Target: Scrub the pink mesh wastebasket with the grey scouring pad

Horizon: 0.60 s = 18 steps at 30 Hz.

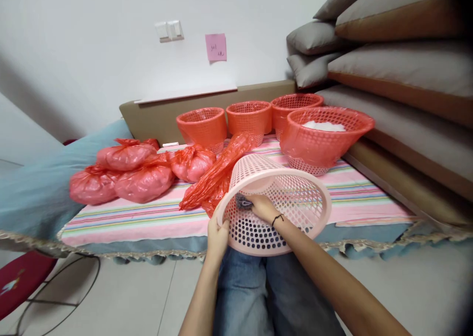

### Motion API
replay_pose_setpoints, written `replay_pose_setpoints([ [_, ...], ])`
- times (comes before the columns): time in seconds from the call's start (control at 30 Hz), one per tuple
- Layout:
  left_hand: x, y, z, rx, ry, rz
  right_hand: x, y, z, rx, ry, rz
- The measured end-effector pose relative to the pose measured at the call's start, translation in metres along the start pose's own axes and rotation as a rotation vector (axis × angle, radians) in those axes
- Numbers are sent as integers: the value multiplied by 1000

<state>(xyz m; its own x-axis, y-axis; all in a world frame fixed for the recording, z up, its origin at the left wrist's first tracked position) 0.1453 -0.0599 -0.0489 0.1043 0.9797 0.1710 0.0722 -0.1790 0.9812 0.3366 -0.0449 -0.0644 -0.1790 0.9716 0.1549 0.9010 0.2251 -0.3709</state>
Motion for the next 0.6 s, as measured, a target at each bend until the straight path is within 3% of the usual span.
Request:
replay_pose_setpoints([
  [0.3, 0, 8, 5, 12, 67, 7, -115, -52, 8, 41, -28, -209],
  [0.43, 1, 20, 9, 40, 26, 26, -137, -66, 6, -10, -30, -342],
  [0.6, 11, 39, 4, 125, -43, 91, -151, -59, 5, -265, -60, -243],
])
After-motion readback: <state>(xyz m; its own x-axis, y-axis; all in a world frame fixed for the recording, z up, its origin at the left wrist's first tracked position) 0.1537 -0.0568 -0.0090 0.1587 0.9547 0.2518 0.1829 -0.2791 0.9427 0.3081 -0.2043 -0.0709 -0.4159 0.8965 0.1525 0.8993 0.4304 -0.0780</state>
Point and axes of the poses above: each hand's wrist, its own x-axis towards the middle knuckle, its own z-axis out of the palm, y = z × x, the point moved 3 cm from there along x, towards the middle knuckle, and after that the axes turned 6 degrees about -z, right-handed, at the moved point
